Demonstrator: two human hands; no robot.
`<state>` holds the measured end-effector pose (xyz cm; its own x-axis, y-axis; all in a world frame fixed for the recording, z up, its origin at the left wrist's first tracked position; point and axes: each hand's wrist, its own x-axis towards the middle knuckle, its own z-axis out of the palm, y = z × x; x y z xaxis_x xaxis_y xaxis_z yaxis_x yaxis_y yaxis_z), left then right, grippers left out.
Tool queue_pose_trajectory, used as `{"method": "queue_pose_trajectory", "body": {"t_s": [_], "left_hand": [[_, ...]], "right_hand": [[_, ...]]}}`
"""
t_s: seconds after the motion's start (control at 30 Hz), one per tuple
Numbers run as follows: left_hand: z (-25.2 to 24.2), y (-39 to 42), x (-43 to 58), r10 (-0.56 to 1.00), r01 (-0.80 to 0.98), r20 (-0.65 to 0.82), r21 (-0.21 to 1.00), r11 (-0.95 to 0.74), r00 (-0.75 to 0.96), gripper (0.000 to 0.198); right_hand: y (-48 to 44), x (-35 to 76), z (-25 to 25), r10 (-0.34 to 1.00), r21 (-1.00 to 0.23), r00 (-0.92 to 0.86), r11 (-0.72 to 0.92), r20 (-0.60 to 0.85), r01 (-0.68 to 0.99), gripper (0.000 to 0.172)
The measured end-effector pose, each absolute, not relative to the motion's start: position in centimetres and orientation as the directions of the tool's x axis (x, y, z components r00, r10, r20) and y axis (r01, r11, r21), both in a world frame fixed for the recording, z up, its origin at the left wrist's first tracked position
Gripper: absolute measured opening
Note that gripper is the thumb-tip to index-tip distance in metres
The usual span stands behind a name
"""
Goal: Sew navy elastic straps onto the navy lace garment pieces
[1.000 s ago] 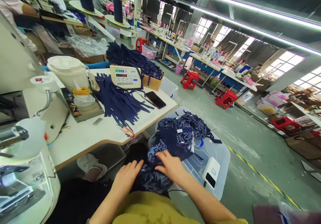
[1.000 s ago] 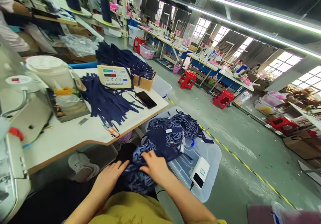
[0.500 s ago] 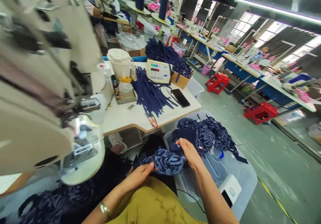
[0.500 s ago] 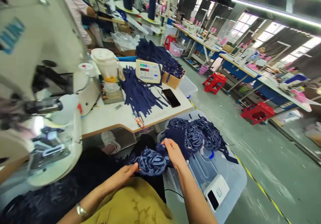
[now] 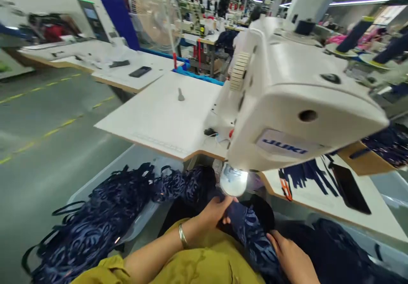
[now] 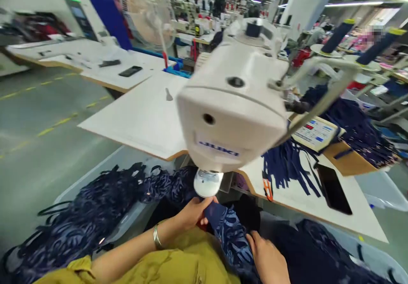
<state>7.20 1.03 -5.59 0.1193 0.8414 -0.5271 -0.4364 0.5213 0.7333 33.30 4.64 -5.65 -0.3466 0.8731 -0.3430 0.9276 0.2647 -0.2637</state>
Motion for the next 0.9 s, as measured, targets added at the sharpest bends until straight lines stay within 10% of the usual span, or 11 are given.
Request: {"method": "queue_pose_trajectory", "body": {"t_s": [0.13, 0.27, 0.57, 0.7, 0.8, 0.9], "left_hand": [[-0.9, -0.7, 5.6, 0.875, -0.227, -0.413, 0.854, 0.468, 0.252, 0.042], [4.6, -1.8, 3.6, 0.899, -0.011, -0.303, 0.946, 0.323, 0.317, 0.037], [7.5, -0.2, 2.3, 0.949, 0.281, -0.237, 0.944, 0.174, 0.210, 0.038], [7.0, 0.1, 2.8, 0.986, 0.392, -0.133, 0.906, 0.161, -0.098, 0.041], [6.3, 0.5, 2.3, 0.939, 0.627, 0.183, 0.777, 0.044, -0.292, 0.038], [5.7, 1.4, 1.6, 0.712, 0.897, 0.689, 0.390, -0.209, -0.133, 0.033]], "right_hand": [[5.2, 28.8, -4.1, 0.821, -0.620, -0.571, 0.434, -0.028, 0.654, 0.047], [3.7, 23.5, -0.3, 0.654, -0.852, -0.751, 0.340, -0.090, 0.399, 0.043], [4.2, 21.3, 7.1, 0.801, -0.948, -0.598, 0.202, 0.015, 0.246, 0.018], [5.7, 20.7, 8.1, 0.889, -0.940, -0.455, 0.198, 0.053, 0.278, 0.018], [7.2, 19.8, 8.2, 0.896, -0.896, -0.435, 0.264, 0.091, 0.357, 0.017], [8.5, 18.7, 7.9, 0.905, -0.833, -0.413, 0.303, 0.100, 0.462, 0.016]]}}
